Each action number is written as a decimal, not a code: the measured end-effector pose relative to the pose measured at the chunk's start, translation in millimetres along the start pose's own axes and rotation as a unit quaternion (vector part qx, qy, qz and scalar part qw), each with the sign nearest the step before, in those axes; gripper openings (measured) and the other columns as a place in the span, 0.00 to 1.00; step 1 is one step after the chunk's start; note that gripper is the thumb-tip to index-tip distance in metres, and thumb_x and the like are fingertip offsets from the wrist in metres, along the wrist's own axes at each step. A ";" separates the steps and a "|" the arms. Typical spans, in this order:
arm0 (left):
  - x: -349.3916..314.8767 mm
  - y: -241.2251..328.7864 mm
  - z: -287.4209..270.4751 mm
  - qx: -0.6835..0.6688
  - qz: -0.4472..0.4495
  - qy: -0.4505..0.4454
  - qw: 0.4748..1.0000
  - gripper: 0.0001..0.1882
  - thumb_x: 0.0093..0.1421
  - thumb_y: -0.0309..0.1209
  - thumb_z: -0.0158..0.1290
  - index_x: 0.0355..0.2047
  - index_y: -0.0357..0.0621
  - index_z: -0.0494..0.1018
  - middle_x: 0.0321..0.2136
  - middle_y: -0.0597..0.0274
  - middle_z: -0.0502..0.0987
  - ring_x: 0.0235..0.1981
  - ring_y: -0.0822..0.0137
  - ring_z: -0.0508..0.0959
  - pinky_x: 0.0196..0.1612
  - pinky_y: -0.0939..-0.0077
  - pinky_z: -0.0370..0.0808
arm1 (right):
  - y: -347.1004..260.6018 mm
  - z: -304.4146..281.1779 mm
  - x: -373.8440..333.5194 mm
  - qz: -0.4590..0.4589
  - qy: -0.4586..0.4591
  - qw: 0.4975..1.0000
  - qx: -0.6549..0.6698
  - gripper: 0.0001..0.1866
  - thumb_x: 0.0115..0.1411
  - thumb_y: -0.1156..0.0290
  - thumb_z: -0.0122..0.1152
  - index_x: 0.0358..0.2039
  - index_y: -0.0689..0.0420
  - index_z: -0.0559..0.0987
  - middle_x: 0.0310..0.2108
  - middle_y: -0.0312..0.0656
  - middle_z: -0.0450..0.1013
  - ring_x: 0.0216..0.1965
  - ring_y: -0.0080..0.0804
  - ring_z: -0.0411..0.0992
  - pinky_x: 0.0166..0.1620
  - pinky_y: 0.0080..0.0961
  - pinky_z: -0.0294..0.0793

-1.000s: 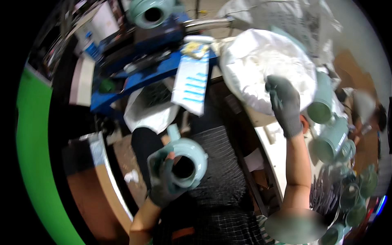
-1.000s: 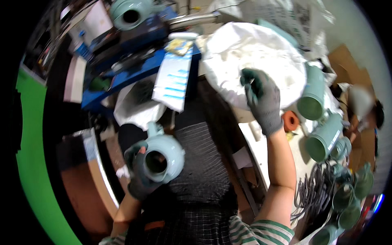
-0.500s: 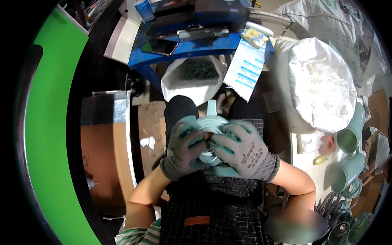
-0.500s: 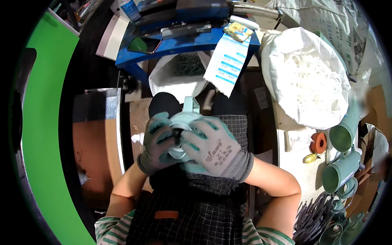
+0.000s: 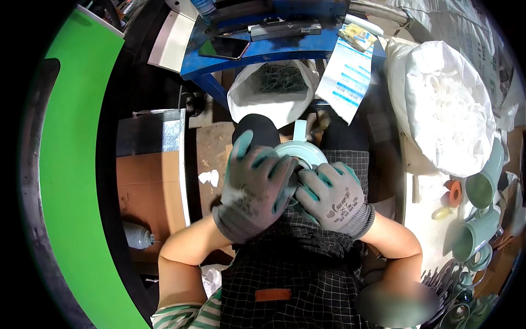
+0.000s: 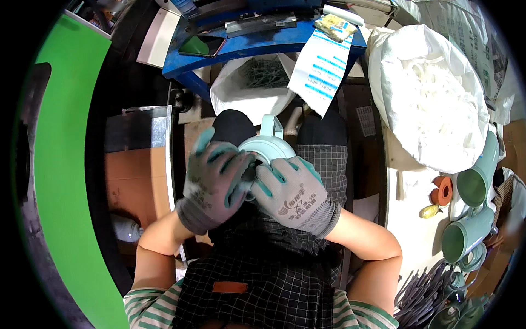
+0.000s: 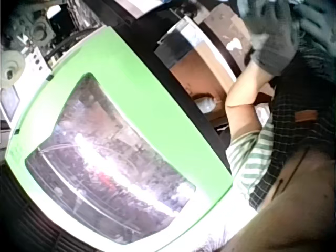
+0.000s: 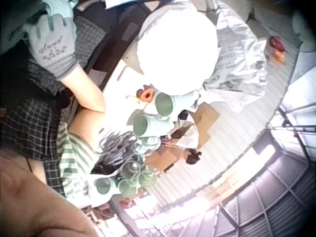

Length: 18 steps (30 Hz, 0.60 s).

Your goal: The person assembles light blue kettles by inserting a white plastic ring into the top opening and attaching a grey handle. They handle the kettles one at a time, placing the finished units on a nearby table.

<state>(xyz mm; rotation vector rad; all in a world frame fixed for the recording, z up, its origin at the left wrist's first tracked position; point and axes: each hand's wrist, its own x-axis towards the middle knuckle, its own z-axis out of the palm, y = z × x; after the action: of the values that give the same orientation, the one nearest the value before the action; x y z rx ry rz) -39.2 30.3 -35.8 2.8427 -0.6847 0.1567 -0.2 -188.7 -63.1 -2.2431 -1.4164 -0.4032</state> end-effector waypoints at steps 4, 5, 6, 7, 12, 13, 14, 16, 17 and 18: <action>24.7 -9.2 -9.0 0.071 0.087 0.038 0.993 0.19 0.58 0.41 0.63 0.49 0.52 0.81 0.47 0.58 0.77 0.59 0.50 0.70 0.66 0.39 0.65 | 2.4 1.6 -4.7 -0.020 0.010 1.000 -0.004 0.19 0.47 0.61 0.69 0.38 0.54 0.79 0.41 0.43 0.73 0.37 0.37 0.72 0.38 0.35 0.75; 33.9 -14.7 -4.0 0.084 0.116 0.096 0.985 0.16 0.57 0.40 0.64 0.46 0.54 0.81 0.48 0.61 0.77 0.57 0.49 0.73 0.64 0.41 0.69 | 2.3 1.9 -6.2 -0.017 0.014 1.000 -0.001 0.18 0.46 0.62 0.69 0.38 0.54 0.79 0.40 0.43 0.73 0.37 0.37 0.72 0.38 0.36 0.76; 40.7 -18.4 0.2 0.039 0.107 0.074 0.991 0.16 0.56 0.39 0.64 0.45 0.55 0.81 0.50 0.61 0.75 0.59 0.49 0.72 0.63 0.42 0.70 | 2.0 2.2 -7.6 -0.015 0.019 1.000 0.001 0.18 0.46 0.62 0.70 0.38 0.54 0.79 0.40 0.43 0.73 0.37 0.38 0.73 0.37 0.36 0.76; 48.0 -20.9 4.2 -0.006 0.098 0.053 0.994 0.15 0.56 0.38 0.64 0.44 0.56 0.81 0.52 0.60 0.72 0.60 0.49 0.71 0.63 0.43 0.70 | 2.6 2.3 -9.6 -0.012 0.024 1.000 0.003 0.18 0.46 0.63 0.70 0.38 0.54 0.79 0.39 0.43 0.73 0.37 0.38 0.73 0.37 0.36 0.76; 63.0 -15.0 7.0 -0.077 0.112 -0.054 0.989 0.16 0.56 0.39 0.64 0.44 0.51 0.80 0.47 0.59 0.77 0.60 0.47 0.73 0.61 0.54 0.74 | -2.0 5.0 -18.3 0.071 0.006 0.993 0.089 0.15 0.56 0.66 0.70 0.40 0.60 0.80 0.38 0.47 0.73 0.38 0.43 0.76 0.38 0.37 0.80; 61.1 -13.1 7.3 -0.017 0.155 -0.035 0.987 0.15 0.57 0.38 0.63 0.43 0.50 0.80 0.47 0.59 0.78 0.55 0.48 0.77 0.58 0.53 0.77 | -1.9 5.7 -17.5 0.069 0.021 0.993 0.093 0.15 0.56 0.65 0.70 0.40 0.60 0.80 0.38 0.47 0.73 0.38 0.43 0.76 0.38 0.36 0.80; 58.0 -11.9 6.8 -0.010 0.172 -0.029 0.985 0.14 0.56 0.37 0.63 0.43 0.49 0.80 0.47 0.58 0.79 0.53 0.48 0.78 0.56 0.53 0.78 | -0.8 5.7 -18.1 0.066 0.036 0.992 0.096 0.15 0.55 0.65 0.70 0.40 0.59 0.80 0.38 0.47 0.73 0.37 0.43 0.76 0.38 0.36 0.80; 57.4 -15.2 -1.0 0.027 0.237 -0.047 0.970 0.14 0.53 0.35 0.61 0.41 0.48 0.79 0.46 0.56 0.80 0.48 0.50 0.81 0.52 0.54 0.80 | 8.3 2.8 -19.9 0.033 0.004 0.993 0.109 0.15 0.56 0.65 0.70 0.41 0.59 0.80 0.39 0.45 0.73 0.38 0.41 0.75 0.38 0.34 0.79; 60.2 -18.8 -7.3 0.053 0.285 -0.068 0.955 0.14 0.51 0.33 0.61 0.40 0.47 0.79 0.46 0.56 0.80 0.45 0.52 0.82 0.48 0.55 0.82 | 13.0 0.5 -19.4 0.027 -0.005 0.992 0.124 0.16 0.56 0.64 0.71 0.41 0.59 0.80 0.40 0.45 0.73 0.39 0.41 0.75 0.39 0.34 0.79; 59.6 -20.7 -5.2 0.032 0.267 -0.058 0.961 0.15 0.50 0.32 0.61 0.40 0.47 0.79 0.46 0.56 0.80 0.44 0.52 0.82 0.47 0.56 0.82 | 16.9 -2.3 -19.1 0.021 -0.013 0.990 0.139 0.17 0.56 0.63 0.71 0.41 0.59 0.80 0.40 0.45 0.74 0.39 0.40 0.75 0.39 0.33 0.79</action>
<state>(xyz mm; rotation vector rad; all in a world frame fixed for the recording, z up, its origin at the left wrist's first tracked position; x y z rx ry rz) 22.9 23.4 -25.5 2.6667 -1.4841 0.0943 6.8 -210.8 -73.8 -2.0558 -1.3441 -0.1512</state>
